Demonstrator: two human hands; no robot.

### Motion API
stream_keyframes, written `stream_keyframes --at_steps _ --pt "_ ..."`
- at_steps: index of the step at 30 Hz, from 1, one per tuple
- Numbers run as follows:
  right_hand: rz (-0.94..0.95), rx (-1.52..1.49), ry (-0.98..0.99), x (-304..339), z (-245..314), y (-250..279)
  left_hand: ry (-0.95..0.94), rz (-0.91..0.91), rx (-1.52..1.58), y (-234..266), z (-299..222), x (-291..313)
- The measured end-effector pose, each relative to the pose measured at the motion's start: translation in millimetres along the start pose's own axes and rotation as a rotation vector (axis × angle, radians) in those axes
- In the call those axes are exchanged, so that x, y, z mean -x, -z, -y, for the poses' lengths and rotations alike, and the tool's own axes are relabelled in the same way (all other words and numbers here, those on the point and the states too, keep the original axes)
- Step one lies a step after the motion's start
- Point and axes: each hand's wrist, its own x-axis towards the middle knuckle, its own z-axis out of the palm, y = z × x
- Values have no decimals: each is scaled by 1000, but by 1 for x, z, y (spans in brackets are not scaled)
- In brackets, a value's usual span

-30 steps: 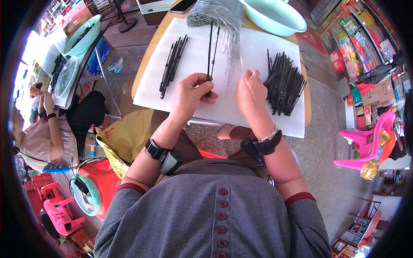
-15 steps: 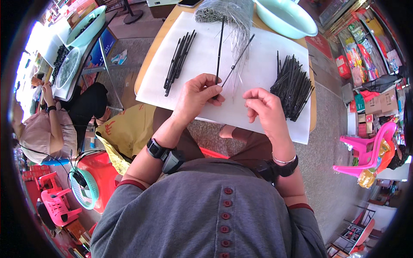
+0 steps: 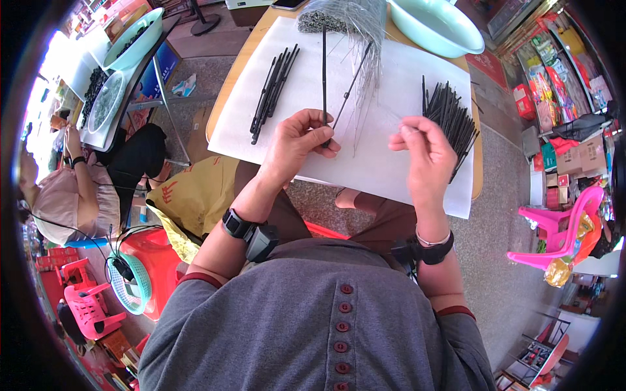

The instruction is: The recorder is assembling small plastic strips by threading thin metal wires through pre-drilled holes.

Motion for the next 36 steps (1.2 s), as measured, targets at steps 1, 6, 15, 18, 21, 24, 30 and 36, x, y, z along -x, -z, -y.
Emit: stream_keyframes --at_steps 1,6,15,18,21,24,30,36 --pt "1 0 0 -1 3 1 -6 17 12 0 0 0" --pt "-154 109 292 -1 20 5 18 27 6 1 -5 4" --pt "-144 120 83 -15 -9 -7 4 63 18 4 -1 2" --pt "-147 230 47 -16 14 -8 -1 64 23 5 -1 3" --pt "66 524 -65 -30 4 -2 7 63 36 3 -2 3" --pt "158 671 -56 -33 -25 -2 -2 61 53 4 0 2" --pt "138 616 -237 -31 -22 -6 -13 82 58 6 0 2" --pt "87 521 -259 -37 -14 -6 -14 79 40 5 0 2"
